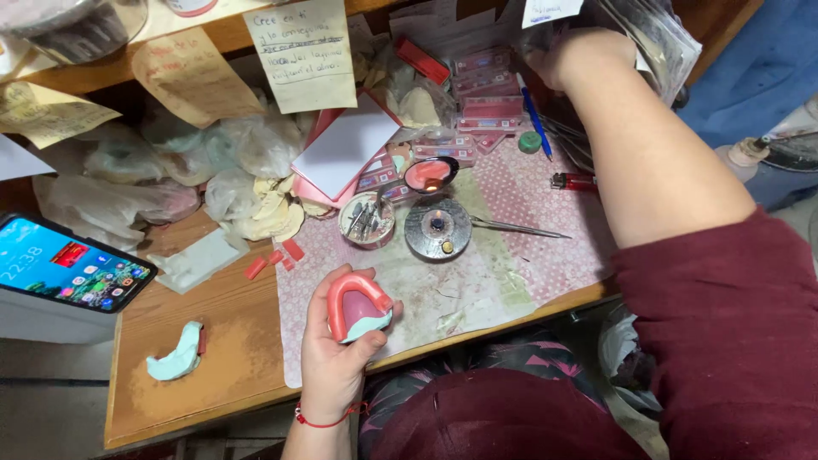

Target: Applying and shaping wax on a dental prosthesis model using a dental tool and heat source.

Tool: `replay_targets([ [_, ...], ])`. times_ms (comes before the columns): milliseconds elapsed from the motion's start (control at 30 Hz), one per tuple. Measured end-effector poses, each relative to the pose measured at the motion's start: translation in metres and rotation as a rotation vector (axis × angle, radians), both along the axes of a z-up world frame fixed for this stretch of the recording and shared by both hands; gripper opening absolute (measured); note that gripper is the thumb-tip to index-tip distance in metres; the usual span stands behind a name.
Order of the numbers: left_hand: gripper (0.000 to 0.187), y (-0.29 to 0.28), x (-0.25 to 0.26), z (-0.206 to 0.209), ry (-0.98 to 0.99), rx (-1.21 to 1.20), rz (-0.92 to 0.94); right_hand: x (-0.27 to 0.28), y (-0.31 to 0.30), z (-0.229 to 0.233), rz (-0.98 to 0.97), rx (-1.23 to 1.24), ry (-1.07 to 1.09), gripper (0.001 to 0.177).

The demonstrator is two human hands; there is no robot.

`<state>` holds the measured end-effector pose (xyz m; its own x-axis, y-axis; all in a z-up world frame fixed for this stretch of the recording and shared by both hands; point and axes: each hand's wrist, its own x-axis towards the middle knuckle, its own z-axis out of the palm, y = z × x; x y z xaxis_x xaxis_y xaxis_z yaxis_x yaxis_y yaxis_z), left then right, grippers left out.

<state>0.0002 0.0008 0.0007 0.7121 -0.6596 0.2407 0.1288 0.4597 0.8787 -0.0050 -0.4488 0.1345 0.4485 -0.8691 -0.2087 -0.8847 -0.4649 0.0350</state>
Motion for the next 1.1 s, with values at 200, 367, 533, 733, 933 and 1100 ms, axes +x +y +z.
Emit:
replay_targets([
  [200, 0.081, 0.002, 0.004, -0.005, 0.033, 0.012, -0.022, 0.004, -0.009, -0.002, -0.009, -0.005, -0.043, 0.080],
  [367, 0.082, -0.001, 0.003, -0.001, -0.050, 0.072, 0.038, -0.036, 0.054, 0.024, 0.240, -0.048, -0.653, 0.048],
  [533, 0.078, -0.008, 0.004, 0.010, -0.201, 0.111, 0.121, -0.094, 0.133, 0.000, 0.549, 0.113, -0.668, 0.043],
  [733, 0.087, -0.016, -0.001, 0.022, -0.319, 0.055, 0.207, -0.106, 0.246, -0.059, 0.482, 0.979, -0.789, 0.022],
  [933, 0.091, -0.017, -0.009, 0.018, -0.550, 0.130, 0.333, -0.094, 0.273, -0.096, 0.291, 1.331, -1.183, 0.013],
  [1100, 0.090, -0.003, -0.006, 0.029, -0.641, 0.212, 0.220, -0.087, 0.253, -0.099, 0.269, 1.205, -1.248, 0.008],
])
